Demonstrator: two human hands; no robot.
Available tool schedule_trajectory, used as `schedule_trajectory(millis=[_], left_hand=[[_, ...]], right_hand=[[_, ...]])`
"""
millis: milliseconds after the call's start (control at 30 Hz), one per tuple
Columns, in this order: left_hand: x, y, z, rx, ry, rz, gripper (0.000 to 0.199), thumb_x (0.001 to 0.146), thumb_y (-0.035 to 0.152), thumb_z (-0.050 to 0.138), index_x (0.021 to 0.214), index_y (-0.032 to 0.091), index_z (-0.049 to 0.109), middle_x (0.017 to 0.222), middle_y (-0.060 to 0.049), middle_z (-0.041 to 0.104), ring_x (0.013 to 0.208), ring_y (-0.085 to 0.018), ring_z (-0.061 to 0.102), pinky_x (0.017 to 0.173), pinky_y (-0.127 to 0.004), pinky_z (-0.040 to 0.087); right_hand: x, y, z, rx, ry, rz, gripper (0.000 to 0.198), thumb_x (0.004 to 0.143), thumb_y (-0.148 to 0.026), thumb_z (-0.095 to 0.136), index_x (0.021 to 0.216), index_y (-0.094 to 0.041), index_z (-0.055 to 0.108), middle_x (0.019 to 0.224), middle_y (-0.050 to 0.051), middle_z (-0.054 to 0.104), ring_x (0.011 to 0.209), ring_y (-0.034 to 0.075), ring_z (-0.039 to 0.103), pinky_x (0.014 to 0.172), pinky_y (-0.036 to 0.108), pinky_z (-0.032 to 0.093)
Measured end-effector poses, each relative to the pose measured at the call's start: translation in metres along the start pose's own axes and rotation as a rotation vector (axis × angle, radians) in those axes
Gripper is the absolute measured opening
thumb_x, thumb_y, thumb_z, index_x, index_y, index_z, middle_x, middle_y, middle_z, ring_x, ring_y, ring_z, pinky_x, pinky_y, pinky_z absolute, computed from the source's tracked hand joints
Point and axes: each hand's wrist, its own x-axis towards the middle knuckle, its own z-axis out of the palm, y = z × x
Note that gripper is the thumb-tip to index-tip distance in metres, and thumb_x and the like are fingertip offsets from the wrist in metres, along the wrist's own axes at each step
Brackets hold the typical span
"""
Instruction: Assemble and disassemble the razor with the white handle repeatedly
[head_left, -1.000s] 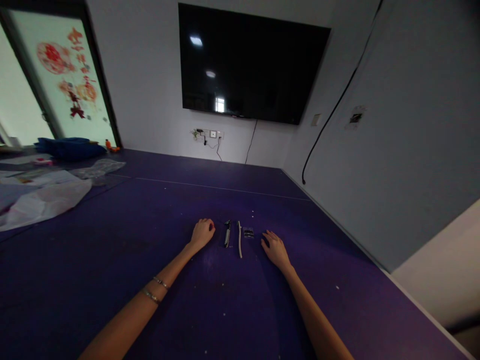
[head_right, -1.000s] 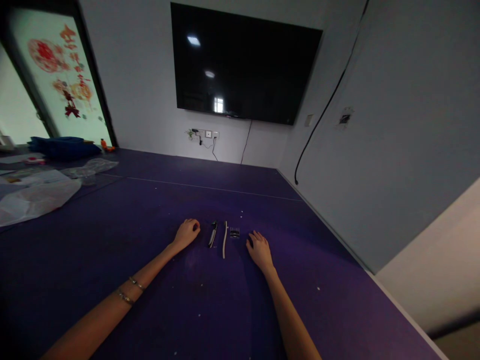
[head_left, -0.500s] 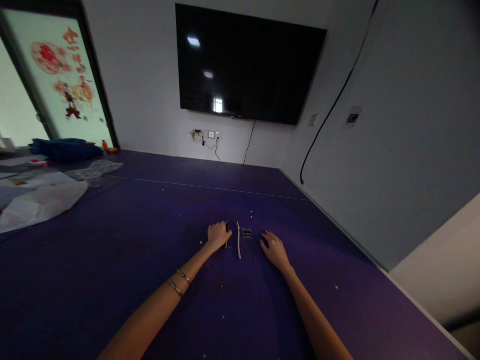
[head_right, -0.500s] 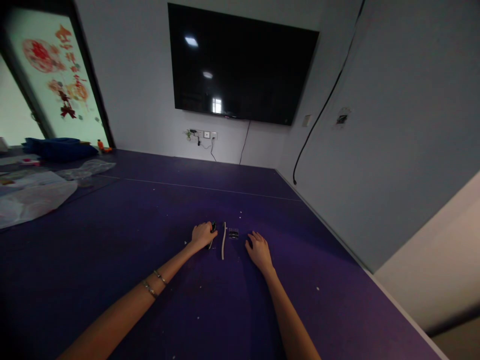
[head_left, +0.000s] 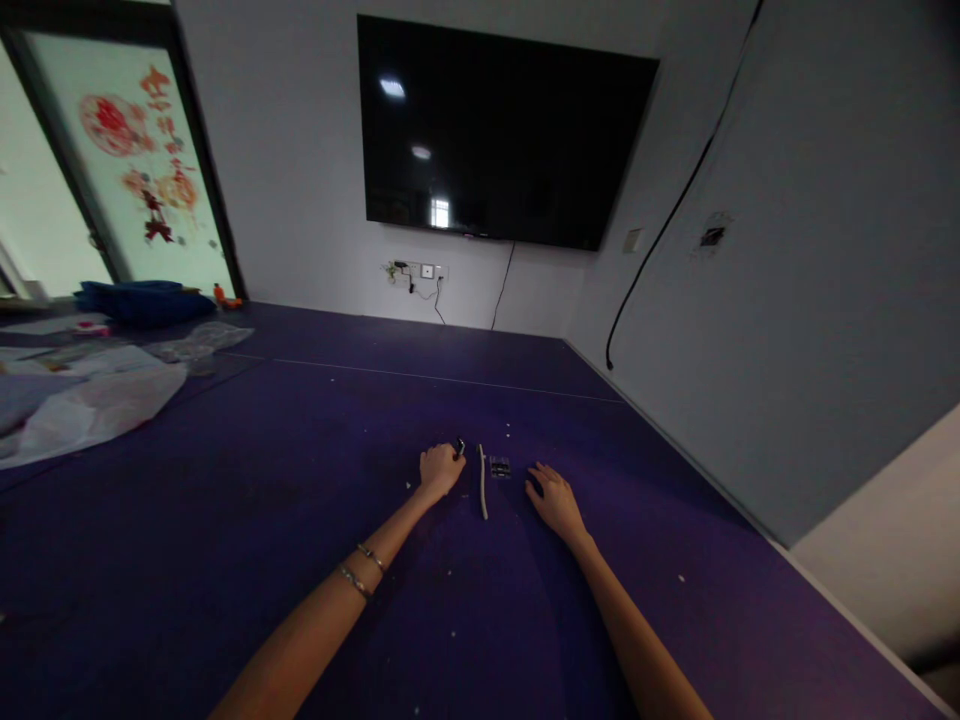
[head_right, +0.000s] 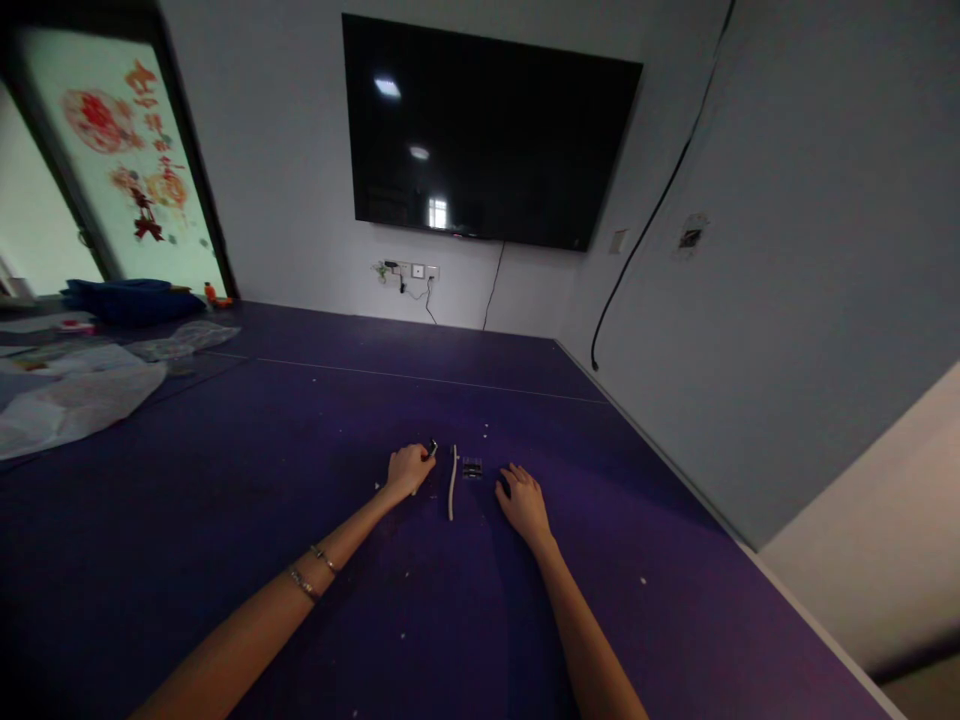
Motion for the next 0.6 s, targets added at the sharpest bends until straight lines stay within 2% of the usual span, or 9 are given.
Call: schedule_trajectory(millis=[200, 367, 467, 600], left_hand=[[0.012, -0.004, -0.015, -0.348, -0.095, -0.054, 0.019, 0.08, 0.025, 0.051, 0.075, 0.013, 0.064, 0.088, -0.01, 0.069, 0.089, -0.02, 0.064, 0.071, -0.025, 0.044], [0.016, -0.008, -0.03, -0.676, -0.29, -0.186, 0.017, 0.083, 0.02, 0.046, 0.075, 0.01, 0.057, 0.078, -0.011, 0.068, 0.067, -0.016, 0.066, 0.058, -0.024, 0.049], [0.017, -0.011, -0.035, -0.83, -0.384, -0.273, 0.015, 0.082, 0.018, 0.046, 0.072, 0.01, 0.052, 0.07, -0.01, 0.066, 0.057, -0.015, 0.064, 0.056, -0.026, 0.051], [0.022, -0.017, -0.038, -0.968, -0.426, -0.393, 0.016, 0.082, 0.021, 0.044, 0.069, 0.013, 0.049, 0.059, -0.006, 0.061, 0.043, -0.01, 0.054, 0.045, -0.022, 0.047]], right_hand=[[0.001, 0.002, 0.001, -0.002, -0.006, 0.0, 0.041, 0.087, -0.033, 0.04, 0.119, -0.015, 0.058, 0.128, 0.012, 0.053, 0.123, 0.024, 0.043, 0.101, 0.039, 0.033], [0.0, 0.0, -0.001, -0.008, -0.009, 0.002, 0.042, 0.086, -0.032, 0.04, 0.12, -0.014, 0.058, 0.128, 0.013, 0.053, 0.123, 0.024, 0.043, 0.1, 0.038, 0.034], [0.0, -0.001, -0.003, -0.015, 0.0, -0.007, 0.042, 0.087, -0.032, 0.039, 0.119, -0.013, 0.058, 0.128, 0.012, 0.053, 0.123, 0.024, 0.043, 0.1, 0.038, 0.034], [0.0, -0.002, -0.004, -0.013, -0.004, -0.011, 0.042, 0.087, -0.032, 0.039, 0.119, -0.013, 0.058, 0.128, 0.013, 0.053, 0.123, 0.024, 0.044, 0.101, 0.037, 0.034]])
